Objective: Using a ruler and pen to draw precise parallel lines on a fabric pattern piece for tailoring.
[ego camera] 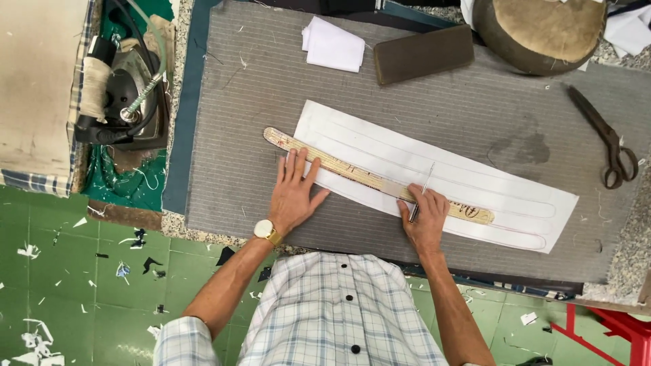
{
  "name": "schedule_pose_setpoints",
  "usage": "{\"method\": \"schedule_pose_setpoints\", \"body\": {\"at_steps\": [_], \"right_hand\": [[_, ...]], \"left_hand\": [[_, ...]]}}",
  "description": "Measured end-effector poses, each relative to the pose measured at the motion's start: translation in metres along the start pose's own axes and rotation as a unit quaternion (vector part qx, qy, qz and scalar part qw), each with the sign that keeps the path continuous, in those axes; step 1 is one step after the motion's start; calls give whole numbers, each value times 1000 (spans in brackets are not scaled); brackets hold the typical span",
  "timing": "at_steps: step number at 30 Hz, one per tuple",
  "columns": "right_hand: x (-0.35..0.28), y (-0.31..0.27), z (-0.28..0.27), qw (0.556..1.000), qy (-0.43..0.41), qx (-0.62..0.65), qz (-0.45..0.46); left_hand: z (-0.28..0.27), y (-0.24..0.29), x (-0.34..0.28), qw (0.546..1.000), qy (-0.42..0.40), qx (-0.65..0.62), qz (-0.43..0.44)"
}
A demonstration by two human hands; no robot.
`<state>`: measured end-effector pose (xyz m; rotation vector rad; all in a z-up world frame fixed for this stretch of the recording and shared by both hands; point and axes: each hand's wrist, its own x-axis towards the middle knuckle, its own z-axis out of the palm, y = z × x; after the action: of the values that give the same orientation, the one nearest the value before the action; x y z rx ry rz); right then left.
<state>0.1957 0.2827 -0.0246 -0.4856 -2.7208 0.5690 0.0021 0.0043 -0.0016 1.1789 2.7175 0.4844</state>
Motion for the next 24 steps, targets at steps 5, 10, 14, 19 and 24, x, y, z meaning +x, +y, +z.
{"method": "schedule_pose_setpoints", "body": {"at_steps": [5, 10, 14, 19, 24], "right_hand": [[5, 1, 5, 1000, 5, -4, -10], [12, 6, 12, 1000, 22, -7, -14], [24, 3, 10, 1000, 26, -5, -11], [29, 5, 10, 999, 31, 12, 1], [28, 8, 13, 999, 33, 20, 10]], "left_hand": [[-2, -18, 5, 1000, 20, 6, 12], [0, -19, 15, 999, 37, 9, 16], [0, -21, 23, 999, 41, 5, 18], [-1, -23, 31, 999, 31, -7, 19], [-2, -25, 34, 999, 25, -11, 21]]}}
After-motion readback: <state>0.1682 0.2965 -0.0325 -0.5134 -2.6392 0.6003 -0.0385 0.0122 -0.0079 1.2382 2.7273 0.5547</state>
